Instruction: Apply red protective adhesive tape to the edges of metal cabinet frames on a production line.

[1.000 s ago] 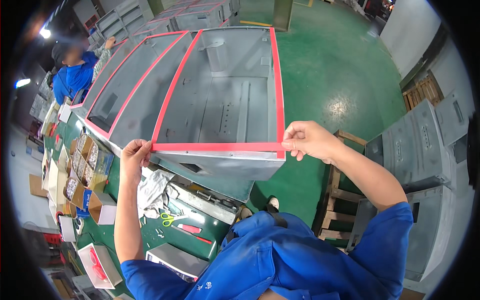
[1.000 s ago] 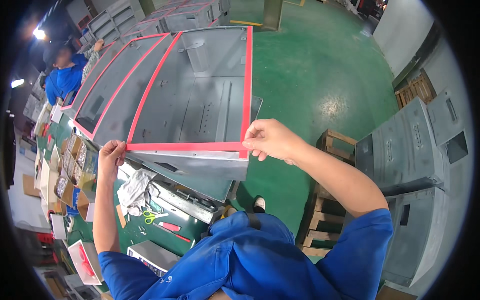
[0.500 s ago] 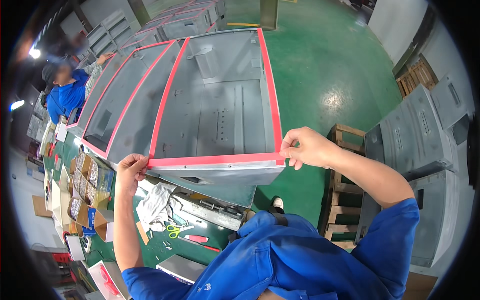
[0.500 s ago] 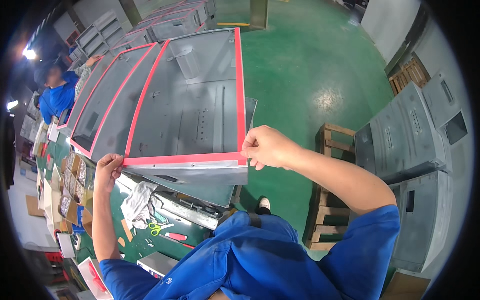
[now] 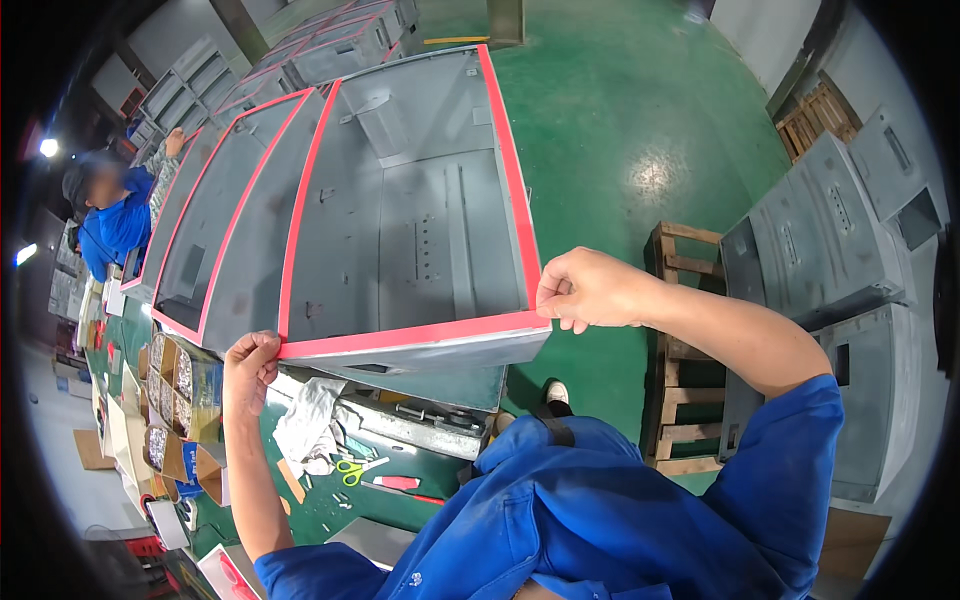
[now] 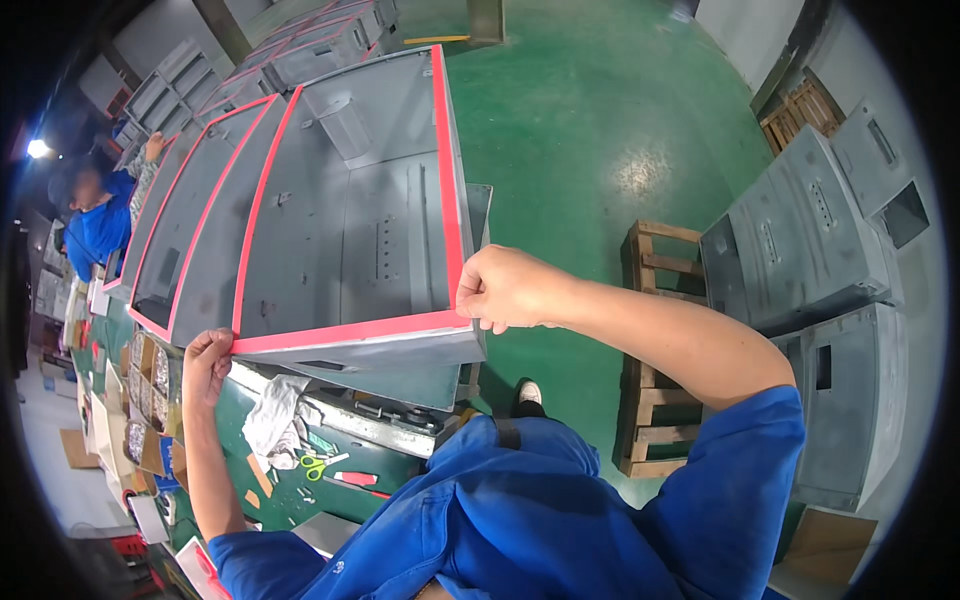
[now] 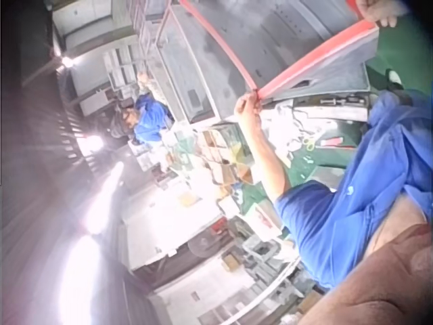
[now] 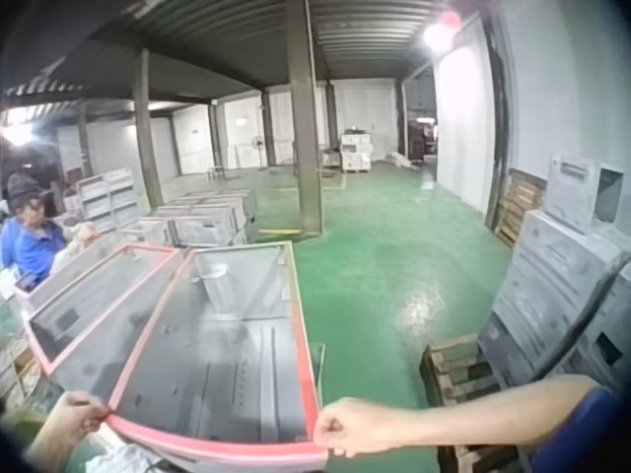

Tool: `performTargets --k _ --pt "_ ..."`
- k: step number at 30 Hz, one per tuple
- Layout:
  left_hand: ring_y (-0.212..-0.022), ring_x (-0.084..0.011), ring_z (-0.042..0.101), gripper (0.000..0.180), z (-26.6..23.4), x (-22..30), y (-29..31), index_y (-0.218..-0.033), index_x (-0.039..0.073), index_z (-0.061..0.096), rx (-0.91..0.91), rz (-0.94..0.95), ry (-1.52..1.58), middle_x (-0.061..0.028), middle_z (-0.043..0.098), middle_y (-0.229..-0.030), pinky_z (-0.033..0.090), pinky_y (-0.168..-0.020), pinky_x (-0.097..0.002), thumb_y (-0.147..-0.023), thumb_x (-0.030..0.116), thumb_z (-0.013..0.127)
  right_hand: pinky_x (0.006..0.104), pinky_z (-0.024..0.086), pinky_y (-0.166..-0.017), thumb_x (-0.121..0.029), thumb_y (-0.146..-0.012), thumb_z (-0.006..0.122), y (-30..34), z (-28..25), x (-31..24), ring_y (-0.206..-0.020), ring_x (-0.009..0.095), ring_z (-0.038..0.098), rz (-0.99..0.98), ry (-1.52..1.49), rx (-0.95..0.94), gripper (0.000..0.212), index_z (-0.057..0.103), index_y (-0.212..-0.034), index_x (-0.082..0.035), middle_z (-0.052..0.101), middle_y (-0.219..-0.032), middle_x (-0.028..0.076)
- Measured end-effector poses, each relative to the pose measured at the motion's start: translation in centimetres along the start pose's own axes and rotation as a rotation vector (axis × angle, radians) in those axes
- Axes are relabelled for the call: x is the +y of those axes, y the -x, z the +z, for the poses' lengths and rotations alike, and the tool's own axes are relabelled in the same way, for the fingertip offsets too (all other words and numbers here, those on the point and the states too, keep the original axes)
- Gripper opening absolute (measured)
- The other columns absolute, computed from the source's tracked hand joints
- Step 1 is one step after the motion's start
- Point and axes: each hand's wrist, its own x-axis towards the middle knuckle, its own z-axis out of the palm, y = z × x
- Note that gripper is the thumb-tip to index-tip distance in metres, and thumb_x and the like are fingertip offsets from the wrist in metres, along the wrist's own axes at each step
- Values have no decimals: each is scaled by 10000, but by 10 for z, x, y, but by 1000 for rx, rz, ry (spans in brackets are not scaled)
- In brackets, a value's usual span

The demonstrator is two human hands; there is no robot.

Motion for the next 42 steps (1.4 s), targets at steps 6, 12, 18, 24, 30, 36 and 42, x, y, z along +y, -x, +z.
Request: performTargets --k 6,12,18,24,30,36,42 --pt "-474 -19 436 55 1 1 1 -722 18 578 -6 10 28 3 548 -693 339 -390 -143 -766 -14 579 258 487 -533 -101 -790 586 -1 0 1 -612 135 574 -10 10 -1 140 574 -805 38 581 -701 87" --pt "-467 -22 436 63 2 0 2 -717 14 576 -8 21 39 -4 545 -691 343 -392 -145 -771 -17 568 257 488 -528 -94 -777 597 3 -1 -5 -596 131 578 -28 19 7 133 578 -792 38 588 -685 87" --pt "-469 -25 432 81 3 0 2 -700 18 566 -17 23 68 -8 544 -699 348 -392 -148 -770 -23 559 255 497 -541 -80 -771 595 3 0 -3 -607 134 588 -37 6 25 118 582 -784 36 598 -686 95" --pt "-469 -22 428 80 4 0 2 -693 25 562 -5 11 73 -3 538 -695 347 -395 -149 -762 -13 571 253 501 -548 -78 -775 591 3 0 -3 -619 136 594 -28 8 34 114 587 -784 35 606 -705 96" --pt "-464 -20 421 80 3 -1 2 -691 24 563 -4 20 77 -1 535 -691 339 -394 -148 -761 -16 567 257 504 -553 -79 -776 592 5 0 -5 -622 137 596 -30 4 37 112 593 -784 33 608 -710 93" --pt "-451 -19 403 76 3 -2 1 -694 14 562 -6 26 68 0 524 -677 328 -391 -148 -761 -20 560 258 508 -554 -79 -772 599 4 0 -5 -620 137 597 -24 17 42 117 597 -790 37 609 -712 96" --pt "-449 -21 405 79 2 -2 1 -694 13 567 -5 15 94 -5 533 -685 331 -391 -150 -765 -19 556 256 508 -545 -77 -764 610 5 0 -5 -612 135 597 -42 12 52 123 601 -791 42 609 -708 97"
